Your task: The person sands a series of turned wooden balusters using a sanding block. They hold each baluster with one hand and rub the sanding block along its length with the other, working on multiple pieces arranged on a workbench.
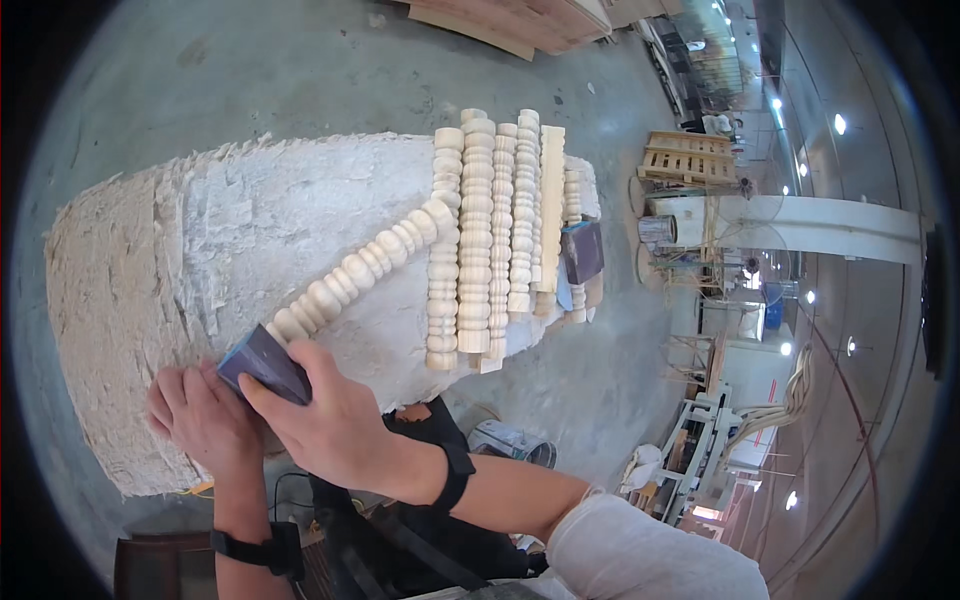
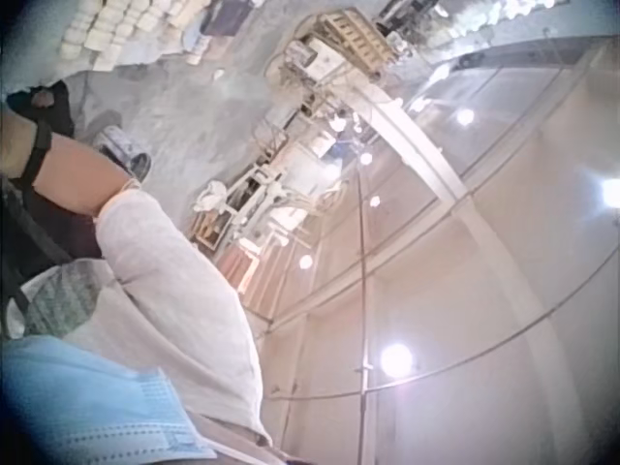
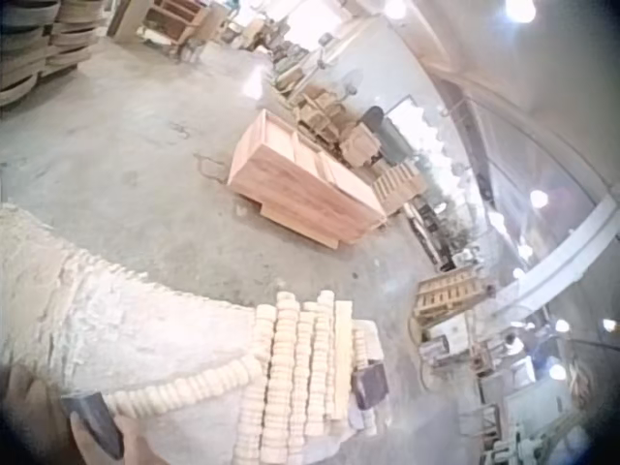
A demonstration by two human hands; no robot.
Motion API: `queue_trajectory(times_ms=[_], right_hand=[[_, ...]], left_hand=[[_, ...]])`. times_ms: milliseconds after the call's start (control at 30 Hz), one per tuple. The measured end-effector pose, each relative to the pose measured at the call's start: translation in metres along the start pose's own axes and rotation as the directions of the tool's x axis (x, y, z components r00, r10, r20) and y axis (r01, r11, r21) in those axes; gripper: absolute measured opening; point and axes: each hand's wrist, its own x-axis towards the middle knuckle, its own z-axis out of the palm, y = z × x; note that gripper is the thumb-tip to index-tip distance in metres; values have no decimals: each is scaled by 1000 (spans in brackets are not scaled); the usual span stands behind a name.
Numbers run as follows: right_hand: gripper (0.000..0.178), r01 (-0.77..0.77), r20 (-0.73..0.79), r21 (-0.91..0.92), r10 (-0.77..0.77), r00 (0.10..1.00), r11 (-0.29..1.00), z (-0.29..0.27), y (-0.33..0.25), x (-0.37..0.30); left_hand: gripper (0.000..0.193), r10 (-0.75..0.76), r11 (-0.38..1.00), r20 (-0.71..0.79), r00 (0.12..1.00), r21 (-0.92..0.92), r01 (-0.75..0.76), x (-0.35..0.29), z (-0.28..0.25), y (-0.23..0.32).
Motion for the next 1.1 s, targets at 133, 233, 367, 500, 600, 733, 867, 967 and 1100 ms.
queue_trajectory(times_ms=[133, 233, 367, 500, 600, 733, 867, 967, 1100], right_hand=[[35, -152, 22, 145, 151, 988, 978, 19, 5, 34], [31, -224, -1, 216, 230, 973, 950, 32, 6, 32], [32, -252, 22, 270, 256, 966, 929, 22, -2, -7], [38, -439, 113, 483, 444, 889, 758, 21, 4, 5], [44, -445, 139, 526, 443, 886, 725, 31, 5, 32], [50, -493, 224, 572, 453, 863, 656, 8, -5, 14], [46, -369, 35, 489, 405, 914, 790, 16, -3, -2], [44, -492, 215, 522, 451, 866, 697, 27, 4, 36], [48, -560, 275, 543, 498, 823, 625, 2, -5, 38]], left_hand=[[24, 72, 997, 9, 997, -21, -72, 5, 4, 0], [23, 88, 996, 46, 995, -1, -88, 3, 1, -2], [33, 118, 989, -73, 990, 97, -110, -3, 23, -35], [35, -4, 997, 23, 1000, 73, 3, -10, 27, -14], [47, 39, 999, 80, 996, -26, -37, -13, 39, -37], [42, -31, 993, 139, 990, 119, 15, -6, 35, -37], [40, -50, 983, 92, 994, 179, 33, -2, 34, -28], [37, 116, 992, -14, 993, 60, -115, -9, 33, -21], [36, 97, 987, 49, 994, 122, -102, -8, 29, -21]])
